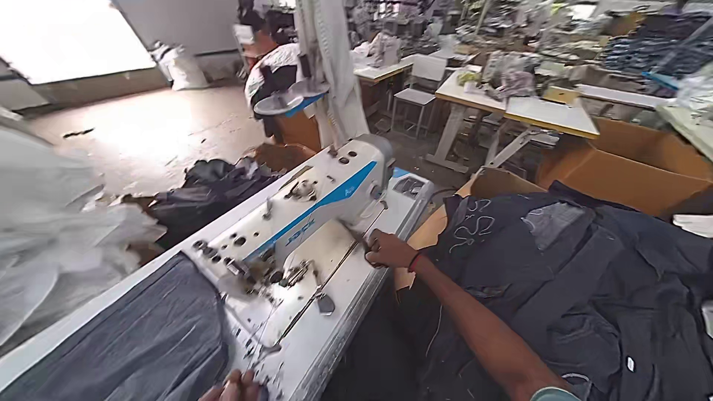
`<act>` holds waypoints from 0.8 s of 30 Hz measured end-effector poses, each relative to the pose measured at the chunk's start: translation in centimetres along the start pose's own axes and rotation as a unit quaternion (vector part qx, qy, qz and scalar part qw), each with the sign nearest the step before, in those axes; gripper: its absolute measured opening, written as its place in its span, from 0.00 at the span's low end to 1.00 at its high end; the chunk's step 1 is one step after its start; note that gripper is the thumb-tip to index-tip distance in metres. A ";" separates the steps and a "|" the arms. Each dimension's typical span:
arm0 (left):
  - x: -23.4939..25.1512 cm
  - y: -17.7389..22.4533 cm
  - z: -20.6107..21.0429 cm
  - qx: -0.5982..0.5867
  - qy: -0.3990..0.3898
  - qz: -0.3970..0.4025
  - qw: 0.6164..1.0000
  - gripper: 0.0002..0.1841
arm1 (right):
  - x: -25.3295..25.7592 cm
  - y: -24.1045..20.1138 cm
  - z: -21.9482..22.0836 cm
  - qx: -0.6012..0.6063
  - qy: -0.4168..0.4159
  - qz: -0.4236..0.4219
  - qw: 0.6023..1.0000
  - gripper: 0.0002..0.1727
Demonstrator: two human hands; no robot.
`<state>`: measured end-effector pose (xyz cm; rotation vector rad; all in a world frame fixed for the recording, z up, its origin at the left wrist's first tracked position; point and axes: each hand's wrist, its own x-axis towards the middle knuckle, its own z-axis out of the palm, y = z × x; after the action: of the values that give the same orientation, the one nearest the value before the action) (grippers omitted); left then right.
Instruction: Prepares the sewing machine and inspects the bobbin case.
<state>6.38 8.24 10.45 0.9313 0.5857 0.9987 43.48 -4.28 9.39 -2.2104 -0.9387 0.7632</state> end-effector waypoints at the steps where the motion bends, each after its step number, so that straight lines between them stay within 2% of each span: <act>1: -0.4 0.1 0.1 0.027 0.024 0.000 0.999 0.09 | -1.0 0.4 0.6 0.118 -0.024 0.004 0.993 0.23; 3: -0.9 -0.1 0.2 0.042 0.074 0.004 0.996 0.09 | -3.2 1.2 2.3 0.332 -0.015 0.016 0.943 0.12; 4: -0.8 -0.3 0.1 0.031 0.086 0.013 0.996 0.08 | -4.5 1.3 2.9 0.432 -0.001 0.009 0.902 0.07; 5: -0.6 -0.5 0.0 0.022 0.084 0.020 0.996 0.08 | -6.1 1.5 3.5 0.535 0.013 -0.010 0.845 0.08; 6: -0.5 -0.6 -0.2 0.022 0.073 0.021 0.997 0.09 | -8.1 1.6 4.0 0.611 0.003 -0.041 0.791 0.13; 7: -0.5 -0.6 -0.4 0.023 0.059 0.022 0.998 0.09 | -9.9 1.5 4.3 0.640 -0.032 -0.079 0.764 0.19; 8: -0.4 -0.8 -0.5 0.024 0.045 0.026 0.998 0.10 | -11.3 0.9 4.1 0.641 -0.083 -0.124 0.753 0.20; 9: -0.5 -1.0 -0.5 0.030 0.035 0.028 0.999 0.11 | -12.5 0.1 4.0 0.618 -0.122 -0.154 0.761 0.17; 11: -0.4 -1.2 -0.6 0.044 0.017 0.038 0.998 0.12 | -13.7 -2.0 3.8 0.552 -0.145 -0.182 0.801 0.14; 14: -0.7 -1.6 -0.6 0.049 0.005 0.038 0.998 0.14 | -13.8 -4.6 3.3 0.462 -0.100 -0.186 0.861 0.16; 19: -0.8 -1.8 -0.4 0.052 0.000 0.042 0.998 0.15 | -12.7 -7.2 2.6 0.360 -0.114 -0.201 0.904 0.15; 21: -0.7 -1.8 -0.4 0.067 0.002 0.046 0.997 0.15 | -12.8 -7.6 2.9 0.317 -0.100 -0.180 0.926 0.15; 24: -0.4 -2.1 -0.6 0.111 0.002 0.078 0.991 0.15 | -11.7 -7.1 4.0 0.213 -0.037 -0.104 0.971 0.17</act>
<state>6.71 7.63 8.33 1.1867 0.6430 1.0898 30.89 -8.07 14.96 -1.6951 -0.9252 0.8594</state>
